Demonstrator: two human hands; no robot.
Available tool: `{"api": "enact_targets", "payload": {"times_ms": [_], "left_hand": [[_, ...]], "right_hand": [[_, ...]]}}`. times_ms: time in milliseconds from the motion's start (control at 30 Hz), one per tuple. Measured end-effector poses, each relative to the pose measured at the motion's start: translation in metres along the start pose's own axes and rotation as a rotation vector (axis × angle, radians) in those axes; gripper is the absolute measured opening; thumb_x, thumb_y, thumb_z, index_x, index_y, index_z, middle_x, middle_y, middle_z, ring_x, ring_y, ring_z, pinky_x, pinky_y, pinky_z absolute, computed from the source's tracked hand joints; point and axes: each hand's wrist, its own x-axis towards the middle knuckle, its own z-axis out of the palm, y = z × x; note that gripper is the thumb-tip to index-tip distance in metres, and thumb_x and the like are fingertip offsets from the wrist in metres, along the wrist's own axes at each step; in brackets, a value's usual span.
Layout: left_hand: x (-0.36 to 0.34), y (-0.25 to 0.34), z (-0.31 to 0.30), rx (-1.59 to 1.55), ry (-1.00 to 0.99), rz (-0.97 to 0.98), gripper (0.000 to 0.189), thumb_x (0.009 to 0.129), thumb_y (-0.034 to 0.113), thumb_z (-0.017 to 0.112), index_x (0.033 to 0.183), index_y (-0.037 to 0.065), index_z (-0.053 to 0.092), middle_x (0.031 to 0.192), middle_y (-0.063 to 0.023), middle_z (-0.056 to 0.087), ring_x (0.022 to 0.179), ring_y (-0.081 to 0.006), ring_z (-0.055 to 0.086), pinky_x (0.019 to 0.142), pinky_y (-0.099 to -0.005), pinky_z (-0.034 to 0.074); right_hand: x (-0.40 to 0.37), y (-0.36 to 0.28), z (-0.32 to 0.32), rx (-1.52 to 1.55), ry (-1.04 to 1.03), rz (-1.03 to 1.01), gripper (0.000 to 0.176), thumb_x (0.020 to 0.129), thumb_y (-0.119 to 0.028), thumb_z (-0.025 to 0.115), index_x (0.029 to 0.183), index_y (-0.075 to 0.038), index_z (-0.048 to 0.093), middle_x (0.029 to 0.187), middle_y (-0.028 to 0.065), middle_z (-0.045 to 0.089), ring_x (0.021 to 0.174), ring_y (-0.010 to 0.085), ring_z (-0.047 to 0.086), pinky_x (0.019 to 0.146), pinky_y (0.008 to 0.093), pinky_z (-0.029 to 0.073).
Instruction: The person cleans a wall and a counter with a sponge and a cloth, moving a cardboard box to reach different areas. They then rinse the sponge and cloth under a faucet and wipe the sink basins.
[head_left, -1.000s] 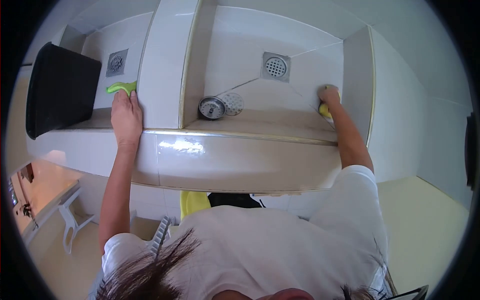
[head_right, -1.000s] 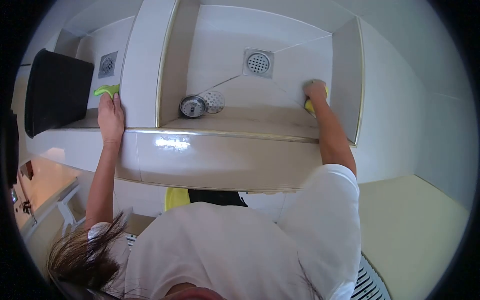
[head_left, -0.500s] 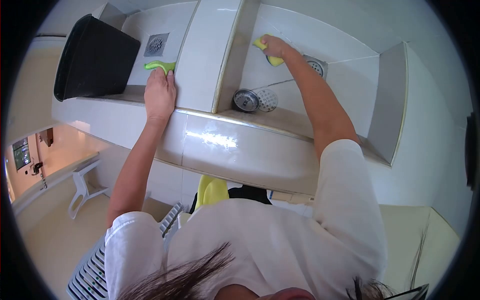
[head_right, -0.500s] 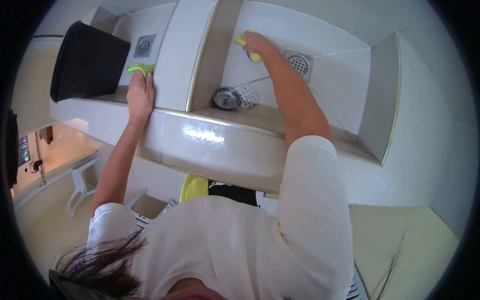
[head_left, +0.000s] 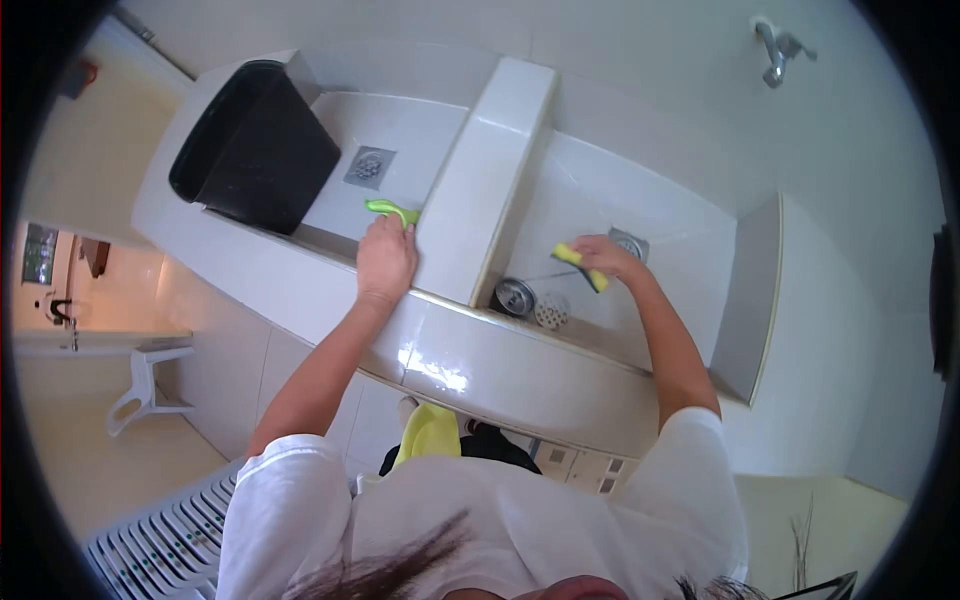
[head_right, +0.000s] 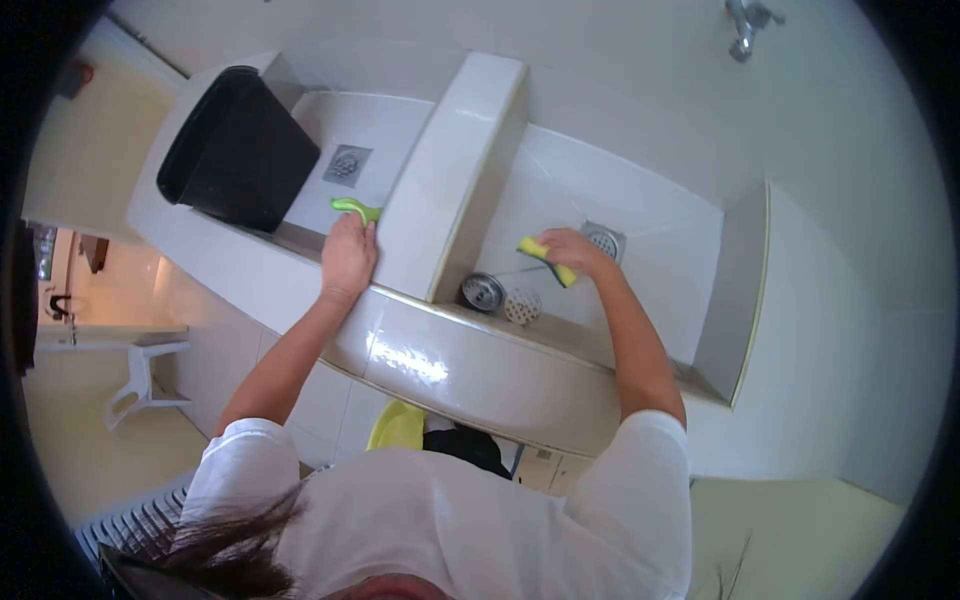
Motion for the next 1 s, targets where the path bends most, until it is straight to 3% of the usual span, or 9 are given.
{"api": "enact_targets", "payload": {"times_ms": [67,200,300,400,567,633,767,900,1000], "left_hand": [[-0.002,-0.001,0.001,-0.017,-0.019,-0.022,0.016,0.084,0.017,0.050,0.086,0.001,0.050,0.086,-0.0172,0.054,0.083,-0.0334,0.054,0.072,-0.0455,0.043],[-0.004,-0.004,-0.007,-0.095,-0.044,-0.078,0.016,0.083,0.017,0.050,0.087,0.002,0.051,0.088,-0.0171,0.055,0.086,-0.0324,0.054,0.074,-0.0450,0.043],[-0.004,-0.008,-0.009,-0.149,-0.056,-0.077,0.018,0.084,0.019,0.048,0.088,0.002,0.051,0.088,-0.0176,0.055,0.087,-0.0331,0.054,0.074,-0.0457,0.044],[-0.003,-0.012,-0.009,-0.223,-0.093,-0.130,0.019,0.085,0.020,0.047,0.087,0.001,0.050,0.089,-0.0191,0.055,0.087,-0.0348,0.053,0.076,-0.0461,0.043],[0.009,-0.026,-0.009,-0.517,-0.276,-0.215,0.024,0.087,0.022,0.045,0.089,-0.001,0.049,0.096,-0.0226,0.055,0.094,-0.0402,0.051,0.081,-0.0472,0.042],[0.026,-0.043,0.011,-0.716,-0.580,-0.338,0.037,0.087,0.026,0.046,0.107,-0.005,0.048,0.113,-0.0248,0.052,0.106,-0.0399,0.048,0.088,-0.0427,0.041],[0.061,-0.101,0.031,-1.173,-0.748,-0.598,0.061,0.088,0.029,0.049,0.134,-0.004,0.028,0.131,-0.0205,0.042,0.118,-0.0280,0.043,0.097,-0.0320,0.034],[0.106,-0.166,0.015,-1.291,-0.660,-0.666,0.059,0.088,0.029,0.049,0.132,-0.005,0.031,0.129,-0.0195,0.043,0.116,-0.0271,0.045,0.096,-0.0318,0.035],[0.144,-0.197,0.021,-1.384,-0.517,-0.691,0.042,0.086,0.025,0.049,0.114,-0.005,0.047,0.116,-0.0214,0.052,0.106,-0.0303,0.051,0.088,-0.0360,0.040]], "right_hand": [[-0.024,-0.052,-0.016,0.600,0.149,0.124,0.038,0.070,-0.002,0.051,0.107,0.001,0.055,0.093,0.0049,0.059,0.081,0.0152,0.057,0.071,0.0269,0.047],[-0.016,-0.094,-0.030,1.212,0.162,-0.225,0.050,0.070,-0.007,0.044,0.119,-0.001,0.047,0.107,0.0128,0.057,0.090,0.0241,0.058,0.082,0.0409,0.048],[0.011,-0.119,-0.021,1.611,0.354,-0.344,0.046,0.073,-0.014,0.043,0.117,-0.002,0.048,0.112,0.0163,0.054,0.107,0.0310,0.050,0.088,0.0519,0.039],[0.053,-0.161,-0.001,1.837,0.133,-0.539,0.042,0.076,-0.017,0.043,0.114,-0.002,0.049,0.115,0.0169,0.052,0.115,0.0351,0.043,0.085,0.0467,0.040],[0.137,-0.262,0.053,1.871,0.059,-0.415,0.058,0.077,-0.031,0.049,0.126,-0.002,0.040,0.131,0.0199,0.036,0.121,0.0419,0.034,0.078,0.0410,0.045],[0.177,-0.298,0.070,1.879,0.003,-0.357,0.060,0.077,-0.034,0.048,0.127,-0.003,0.039,0.131,0.0185,0.038,0.122,0.0441,0.032,0.073,0.0403,0.046],[0.276,-0.339,0.091,1.905,0.034,-0.190,0.057,0.078,-0.036,0.047,0.124,-0.003,0.043,0.128,0.0171,0.042,0.122,0.0445,0.032,0.072,0.0419,0.046],[0.372,-0.340,0.098,1.816,0.032,-0.247,0.058,0.079,-0.034,0.047,0.127,-0.003,0.038,0.130,0.0196,0.037,0.120,0.0422,0.036,0.073,0.0425,0.046],[0.402,-0.351,0.106,1.841,0.062,-0.286,0.054,0.079,-0.033,0.048,0.124,-0.003,0.042,0.127,0.0187,0.041,0.108,0.0386,0.045,0.070,0.0399,0.046]]}}
